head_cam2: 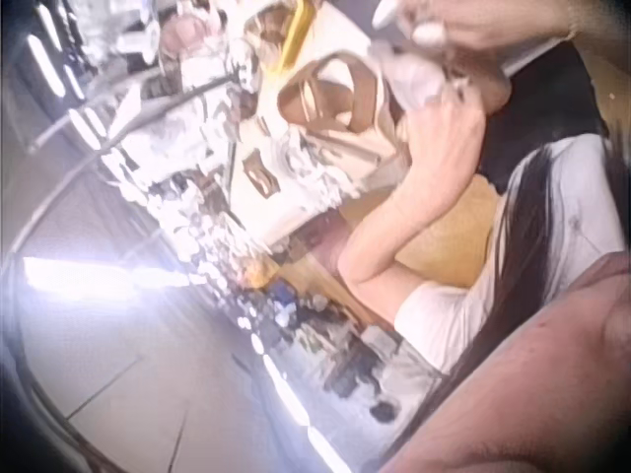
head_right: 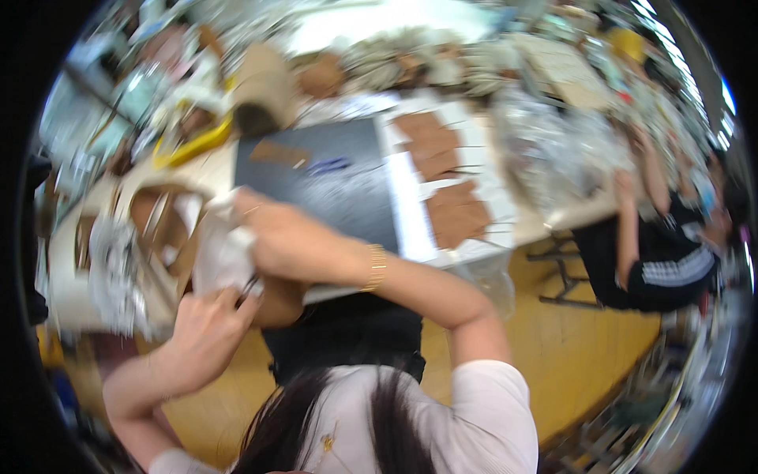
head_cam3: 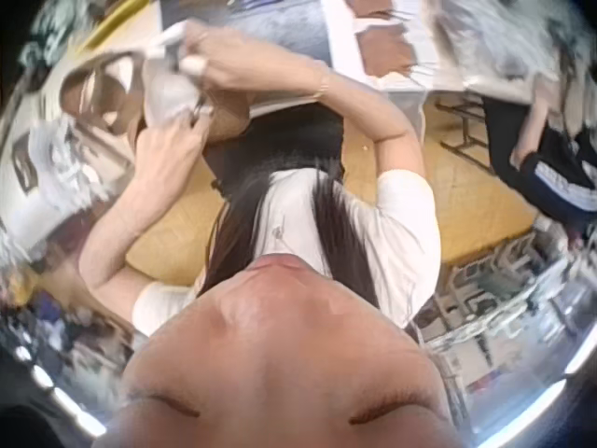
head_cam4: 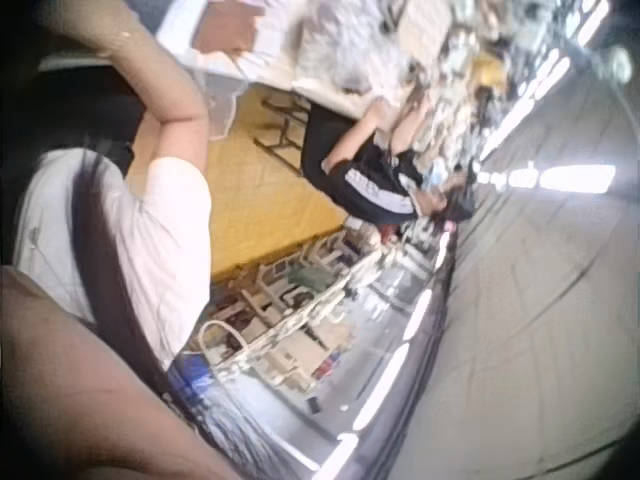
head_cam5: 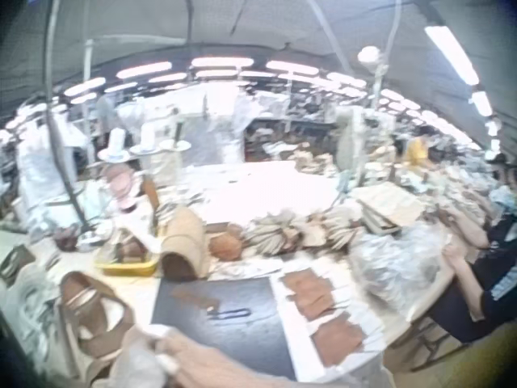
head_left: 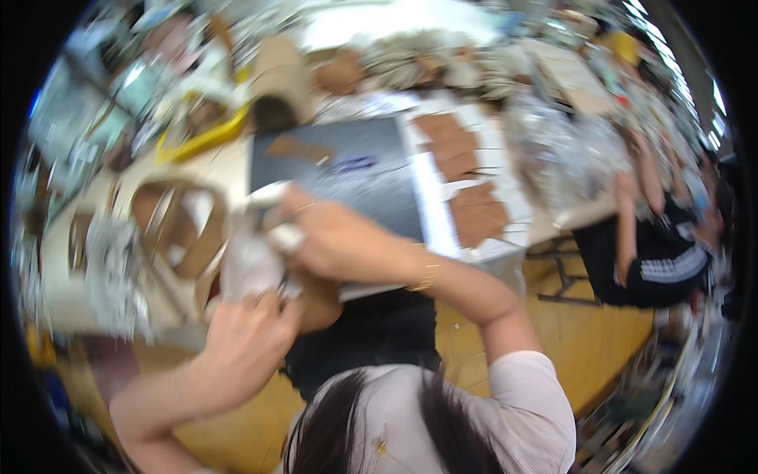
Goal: The person hand-sews a brown leather bag using a needle and thread. They repeatedly insert the needle through pre-punched holes, pull the thread, and adjust the bag to continue stitching along the seams.
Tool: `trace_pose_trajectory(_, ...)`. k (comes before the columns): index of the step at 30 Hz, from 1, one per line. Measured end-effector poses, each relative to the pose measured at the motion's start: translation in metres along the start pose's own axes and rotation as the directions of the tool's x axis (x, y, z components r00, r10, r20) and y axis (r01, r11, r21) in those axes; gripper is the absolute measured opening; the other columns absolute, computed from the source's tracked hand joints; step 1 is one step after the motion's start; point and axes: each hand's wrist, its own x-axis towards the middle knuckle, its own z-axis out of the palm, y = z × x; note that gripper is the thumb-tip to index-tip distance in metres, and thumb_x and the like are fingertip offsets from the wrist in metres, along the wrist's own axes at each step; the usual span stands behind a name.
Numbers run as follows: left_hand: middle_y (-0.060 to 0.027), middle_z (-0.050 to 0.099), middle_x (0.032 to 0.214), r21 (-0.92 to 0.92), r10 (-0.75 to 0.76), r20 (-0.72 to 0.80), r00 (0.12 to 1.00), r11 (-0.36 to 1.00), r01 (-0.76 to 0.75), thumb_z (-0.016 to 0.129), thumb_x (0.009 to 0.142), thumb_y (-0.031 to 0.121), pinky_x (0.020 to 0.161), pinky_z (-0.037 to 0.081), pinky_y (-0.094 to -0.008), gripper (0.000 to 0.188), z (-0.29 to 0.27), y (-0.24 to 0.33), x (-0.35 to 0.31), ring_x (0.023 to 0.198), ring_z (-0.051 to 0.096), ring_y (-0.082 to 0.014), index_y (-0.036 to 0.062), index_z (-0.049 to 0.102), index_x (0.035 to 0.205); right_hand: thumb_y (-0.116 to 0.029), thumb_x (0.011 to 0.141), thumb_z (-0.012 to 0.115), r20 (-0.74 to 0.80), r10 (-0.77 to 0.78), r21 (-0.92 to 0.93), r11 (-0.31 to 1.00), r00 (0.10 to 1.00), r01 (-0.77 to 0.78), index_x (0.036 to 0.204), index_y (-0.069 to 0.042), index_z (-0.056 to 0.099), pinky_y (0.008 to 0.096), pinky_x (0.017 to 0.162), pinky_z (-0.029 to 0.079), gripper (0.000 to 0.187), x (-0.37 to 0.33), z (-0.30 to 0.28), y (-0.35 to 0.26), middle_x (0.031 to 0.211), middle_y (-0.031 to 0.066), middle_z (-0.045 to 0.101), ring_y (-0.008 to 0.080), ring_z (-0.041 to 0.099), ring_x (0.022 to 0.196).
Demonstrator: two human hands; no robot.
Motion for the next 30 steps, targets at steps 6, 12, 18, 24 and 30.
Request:
trace_pose_trajectory(6, -0.0151, 0.066, 0.087, 0.045, -0.035, -0.444, 0.895, 0.997, 0.061, 0.065, 0.07, 0.013, 0.049, 0.042, -0.0265, 0.012, 0.059, -0.003, -0.017, 0.061, 0.057, -0.016, 0.0072, 0.056, 0.077, -0.008, 0.08, 0.069, -0.051, 0.086, -0.104, 0.99, 0.995, -0.091, 0.1, -0.004, 0.062, 0.0369, 0.073, 0.05, 0.022, -0.044, 0.008, 0.023, 0.097, 0.0122, 0.057, 0.0298, 0.061, 0.082)
trace_pose_trajectory(12, -0.0196, 0.067, 0.091, 0.075, 0.0, -0.501, 0.865, 0.996, 0.043, 0.065, 0.068, 0.011, 0.049, 0.041, -0.0248, 0.011, 0.081, 0.002, -0.02, 0.06, 0.053, -0.0149, 0.007, 0.058, 0.076, -0.005, 0.074, 0.069, 0.229, 0.124, 0.055, 0.989, 0.966, -0.14, 0.09, 0.0, 0.063, 0.0379, 0.083, 0.047, 0.018, -0.035, 0.024, 0.03, 0.098, 0.0112, 0.057, 0.0308, 0.056, 0.093)
trace_pose_trajectory(18, -0.0141, 0.067, 0.089, -0.012, -0.035, -0.573, 0.819, 0.999, 0.034, 0.066, 0.068, 0.012, 0.049, 0.041, -0.0255, 0.014, 0.085, -0.005, -0.019, 0.06, 0.053, -0.0154, 0.0078, 0.06, 0.079, -0.004, 0.075, 0.066, 0.283, -0.041, 0.065, 0.998, 0.958, 0.024, 0.083, 0.002, 0.055, 0.0382, 0.078, 0.046, 0.015, -0.033, 0.035, 0.032, 0.095, 0.0123, 0.056, 0.0312, 0.054, 0.089)
trace_pose_trajectory(24, -0.0053, 0.065, 0.085, -0.424, -0.28, -0.514, 0.811, 0.904, 0.043, 0.07, 0.066, 0.008, 0.052, 0.046, -0.0299, 0.028, 0.091, -0.018, -0.019, 0.064, 0.059, -0.0184, 0.0052, 0.064, 0.093, -0.006, 0.079, 0.066, 0.208, 0.078, 0.183, 0.976, 0.975, -0.117, 0.093, 0.004, 0.054, 0.0355, 0.077, 0.046, 0.021, -0.047, 0.046, 0.035, 0.096, 0.016, 0.055, 0.0324, 0.054, 0.085)
trace_pose_trajectory(30, -0.0044, 0.062, 0.089, -0.309, -0.135, -0.419, 0.898, 0.951, -0.001, 0.067, 0.068, 0.007, 0.05, 0.047, -0.0296, 0.031, 0.083, -0.01, -0.015, 0.059, 0.059, -0.0164, 0.0011, 0.065, 0.098, -0.001, 0.081, 0.062, 0.011, 0.117, 0.319, 0.941, 0.993, -0.114, 0.093, 0.002, 0.056, 0.029, 0.077, 0.047, 0.014, -0.051, 0.049, 0.031, 0.093, 0.0106, 0.058, 0.022, 0.06, 0.084)
